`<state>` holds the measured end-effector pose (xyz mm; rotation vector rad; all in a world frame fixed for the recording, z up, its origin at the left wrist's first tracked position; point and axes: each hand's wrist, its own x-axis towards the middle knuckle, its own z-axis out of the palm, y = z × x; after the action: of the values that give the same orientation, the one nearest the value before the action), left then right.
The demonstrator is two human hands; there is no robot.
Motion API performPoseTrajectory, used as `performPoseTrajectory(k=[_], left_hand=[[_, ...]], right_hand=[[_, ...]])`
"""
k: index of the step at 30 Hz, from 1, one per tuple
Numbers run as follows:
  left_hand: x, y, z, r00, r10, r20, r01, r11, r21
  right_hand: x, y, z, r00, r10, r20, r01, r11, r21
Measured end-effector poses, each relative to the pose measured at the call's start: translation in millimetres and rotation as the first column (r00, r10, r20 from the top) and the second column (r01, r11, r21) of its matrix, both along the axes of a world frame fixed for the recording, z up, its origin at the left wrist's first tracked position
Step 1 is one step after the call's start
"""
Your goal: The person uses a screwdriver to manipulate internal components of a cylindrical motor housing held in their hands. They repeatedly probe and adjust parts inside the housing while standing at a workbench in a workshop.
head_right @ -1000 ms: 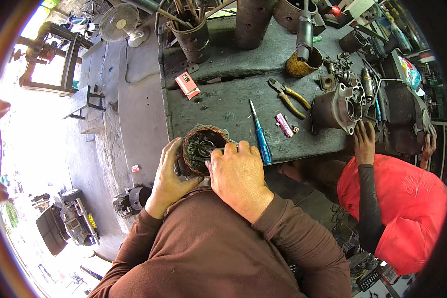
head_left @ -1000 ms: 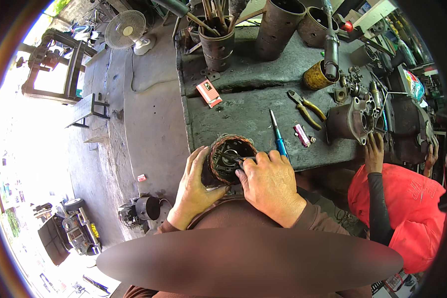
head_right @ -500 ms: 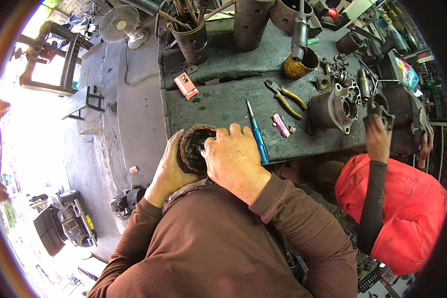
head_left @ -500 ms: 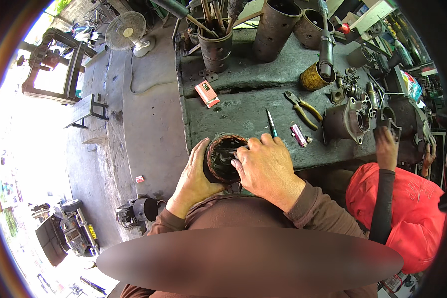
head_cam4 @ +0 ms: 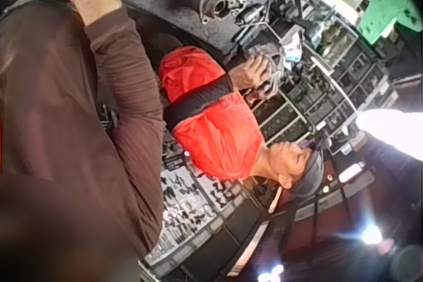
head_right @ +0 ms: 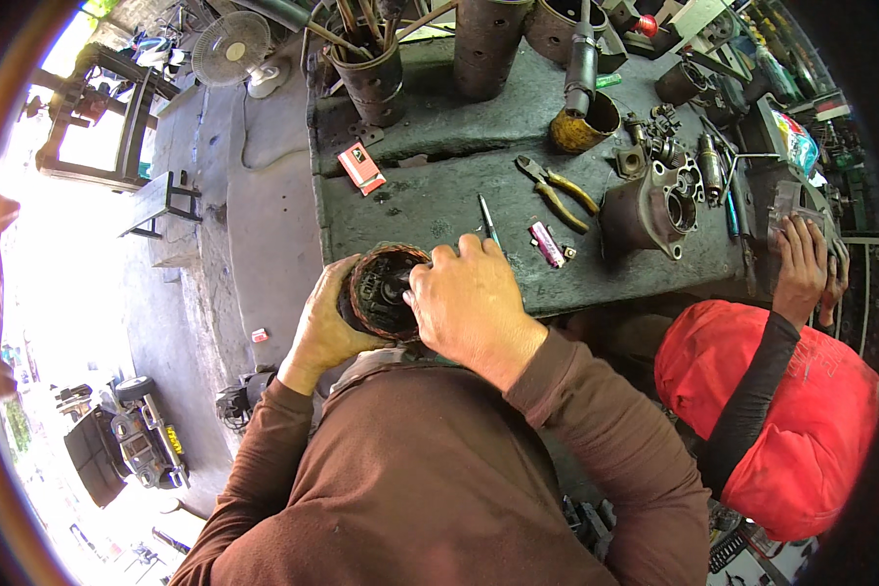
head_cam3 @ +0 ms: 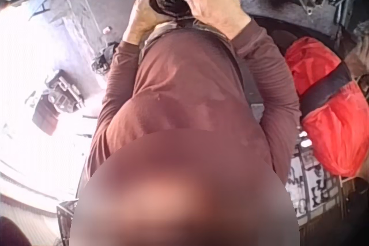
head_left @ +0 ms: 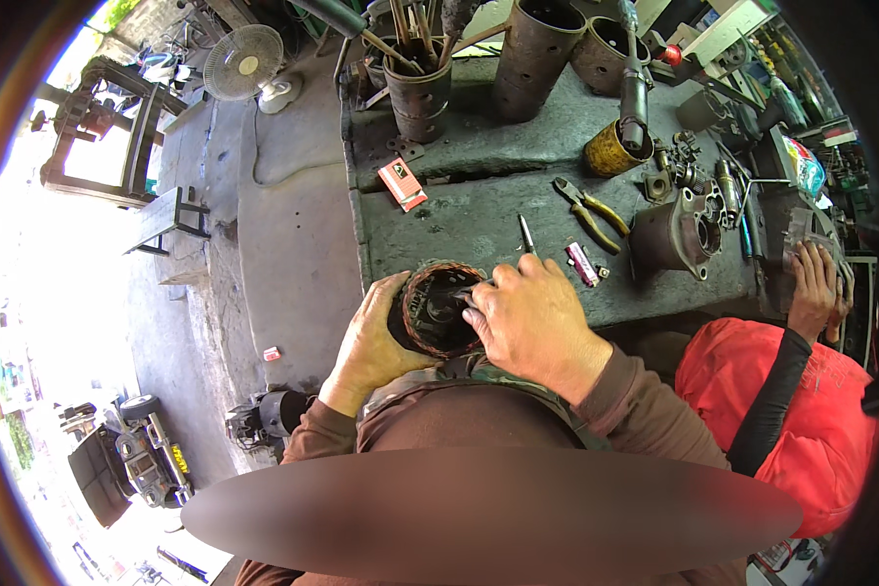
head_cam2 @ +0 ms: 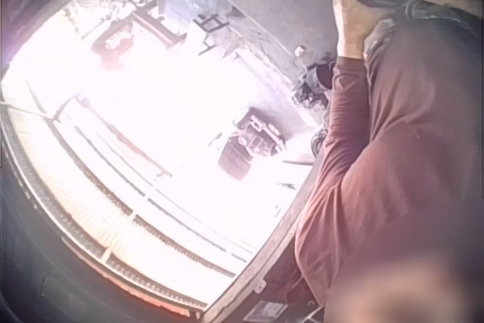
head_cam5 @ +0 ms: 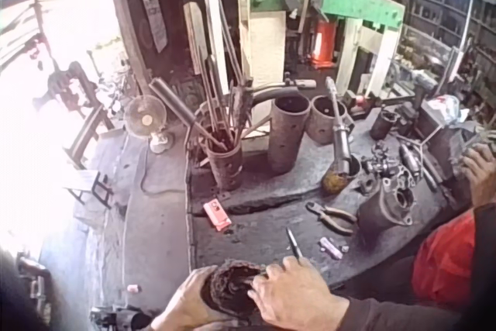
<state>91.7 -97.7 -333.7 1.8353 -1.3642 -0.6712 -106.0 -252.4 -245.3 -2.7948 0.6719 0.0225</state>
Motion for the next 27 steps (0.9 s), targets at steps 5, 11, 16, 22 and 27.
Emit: performPoseTrajectory(k=[5, 11, 16, 22, 27], left_hand=[[0, 1, -4, 1.000, 0.008, -0.017, -0.009, 1.000, -0.022], [0, 1, -5, 1.000, 0.010, -0.026, -0.011, 0.999, -0.030], [-1, 1, -3, 1.000, 0.020, -0.021, -0.022, 0.998, -0.067], [-2, 1, -2, 0.998, 0.041, -0.056, -0.044, 0.998, -0.045], [0, 2, -3, 0.999, 0.030, -0.041, -0.032, 0.998, -0.053]], right_hand=[[3, 29, -6, 0.996, -0.058, 0.062, 0.062, 0.996, -0.064], [5, 40, -3, 0.995, -0.087, 0.046, 0.089, 0.994, -0.057], [9, 38, 1, 0.995, -0.097, 0.038, 0.100, 0.993, -0.065], [13, 33, 3, 0.998, -0.067, -0.007, 0.066, 0.996, -0.065], [14, 25, 6, 0.998, -0.053, -0.026, 0.050, 0.994, -0.098]])
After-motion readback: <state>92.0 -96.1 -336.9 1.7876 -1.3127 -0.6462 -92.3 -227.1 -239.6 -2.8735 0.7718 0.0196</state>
